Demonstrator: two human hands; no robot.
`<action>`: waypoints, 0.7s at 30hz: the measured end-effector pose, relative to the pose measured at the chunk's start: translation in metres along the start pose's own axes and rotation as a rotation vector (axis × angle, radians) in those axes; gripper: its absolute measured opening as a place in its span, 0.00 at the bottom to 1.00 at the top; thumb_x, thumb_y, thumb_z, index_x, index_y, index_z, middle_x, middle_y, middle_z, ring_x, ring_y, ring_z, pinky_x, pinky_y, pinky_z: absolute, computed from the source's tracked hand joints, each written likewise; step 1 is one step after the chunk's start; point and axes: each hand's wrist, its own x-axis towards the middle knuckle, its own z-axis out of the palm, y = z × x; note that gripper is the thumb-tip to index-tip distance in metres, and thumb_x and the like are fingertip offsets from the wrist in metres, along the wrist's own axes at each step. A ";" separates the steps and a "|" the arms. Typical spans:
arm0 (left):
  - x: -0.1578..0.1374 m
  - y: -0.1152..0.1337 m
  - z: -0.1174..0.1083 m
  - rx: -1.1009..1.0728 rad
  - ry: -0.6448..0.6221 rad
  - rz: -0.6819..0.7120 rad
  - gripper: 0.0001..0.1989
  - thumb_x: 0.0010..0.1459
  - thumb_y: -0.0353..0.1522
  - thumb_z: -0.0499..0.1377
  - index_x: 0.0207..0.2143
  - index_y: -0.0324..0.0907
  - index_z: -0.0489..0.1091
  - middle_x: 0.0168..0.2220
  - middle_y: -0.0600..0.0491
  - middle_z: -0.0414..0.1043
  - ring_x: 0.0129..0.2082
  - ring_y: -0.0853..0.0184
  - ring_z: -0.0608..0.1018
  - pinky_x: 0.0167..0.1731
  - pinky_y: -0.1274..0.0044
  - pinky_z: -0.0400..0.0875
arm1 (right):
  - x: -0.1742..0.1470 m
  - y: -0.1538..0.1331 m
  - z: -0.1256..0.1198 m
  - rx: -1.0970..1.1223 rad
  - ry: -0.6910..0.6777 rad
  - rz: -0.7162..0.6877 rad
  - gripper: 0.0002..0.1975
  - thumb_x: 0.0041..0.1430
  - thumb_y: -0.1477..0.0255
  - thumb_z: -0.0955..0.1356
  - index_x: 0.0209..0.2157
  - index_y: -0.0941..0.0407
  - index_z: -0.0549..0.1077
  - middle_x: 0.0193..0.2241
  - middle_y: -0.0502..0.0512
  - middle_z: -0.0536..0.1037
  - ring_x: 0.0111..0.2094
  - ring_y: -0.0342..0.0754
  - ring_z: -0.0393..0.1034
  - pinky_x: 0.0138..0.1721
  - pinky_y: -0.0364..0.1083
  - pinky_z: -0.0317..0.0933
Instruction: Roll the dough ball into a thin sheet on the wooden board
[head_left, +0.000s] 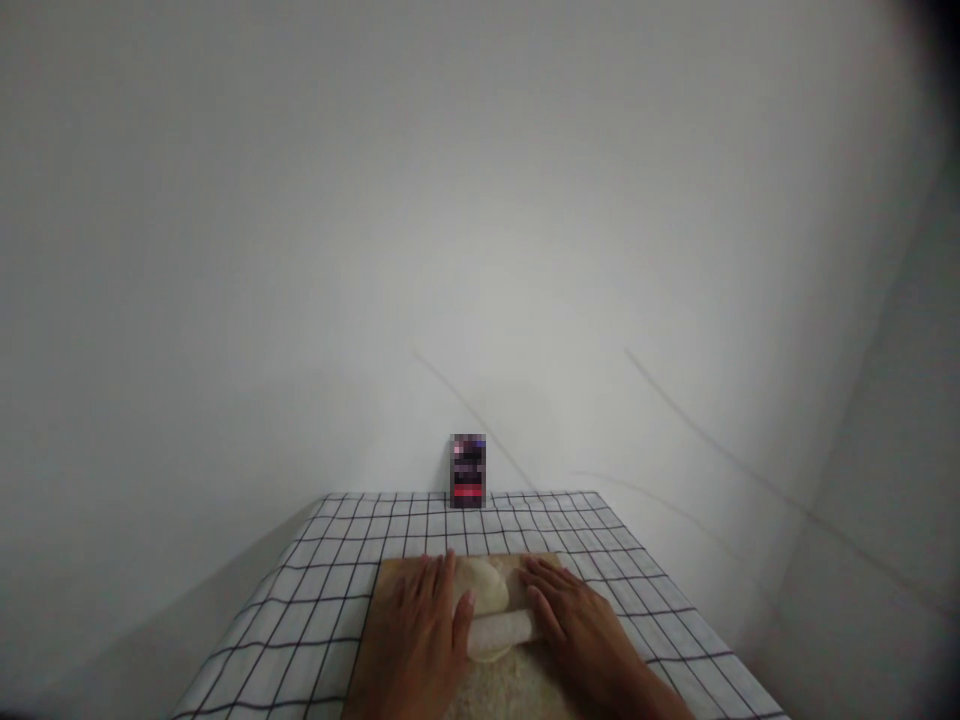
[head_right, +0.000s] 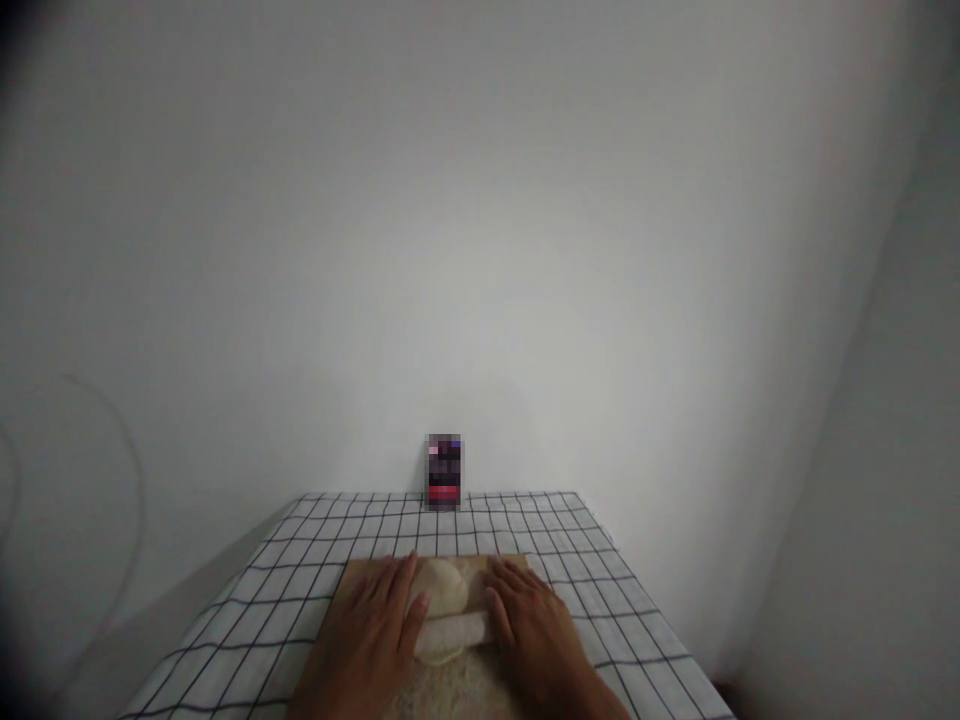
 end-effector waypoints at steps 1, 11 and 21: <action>-0.003 0.000 0.000 -0.010 -0.003 0.007 0.22 0.73 0.36 0.46 0.64 0.44 0.65 0.64 0.42 0.70 0.62 0.51 0.74 0.56 0.53 0.73 | -0.004 -0.003 -0.002 0.003 0.011 -0.002 0.27 0.77 0.62 0.53 0.60 0.56 0.74 0.64 0.62 0.71 0.67 0.56 0.62 0.68 0.60 0.55; 0.004 -0.004 -0.009 -0.038 -0.073 0.019 0.19 0.69 0.33 0.51 0.59 0.44 0.70 0.62 0.42 0.73 0.61 0.50 0.75 0.58 0.53 0.72 | 0.000 -0.016 -0.009 -0.171 0.088 -0.014 0.25 0.76 0.67 0.53 0.32 0.54 0.76 0.35 0.58 0.79 0.35 0.50 0.75 0.41 0.49 0.66; 0.063 0.004 -0.028 -0.642 -0.338 -0.240 0.23 0.61 0.34 0.59 0.59 0.45 0.70 0.57 0.48 0.77 0.57 0.59 0.78 0.57 0.68 0.73 | 0.021 -0.016 -0.034 -0.211 0.035 -0.051 0.30 0.76 0.64 0.53 0.28 0.54 0.78 0.28 0.56 0.80 0.27 0.46 0.74 0.29 0.46 0.53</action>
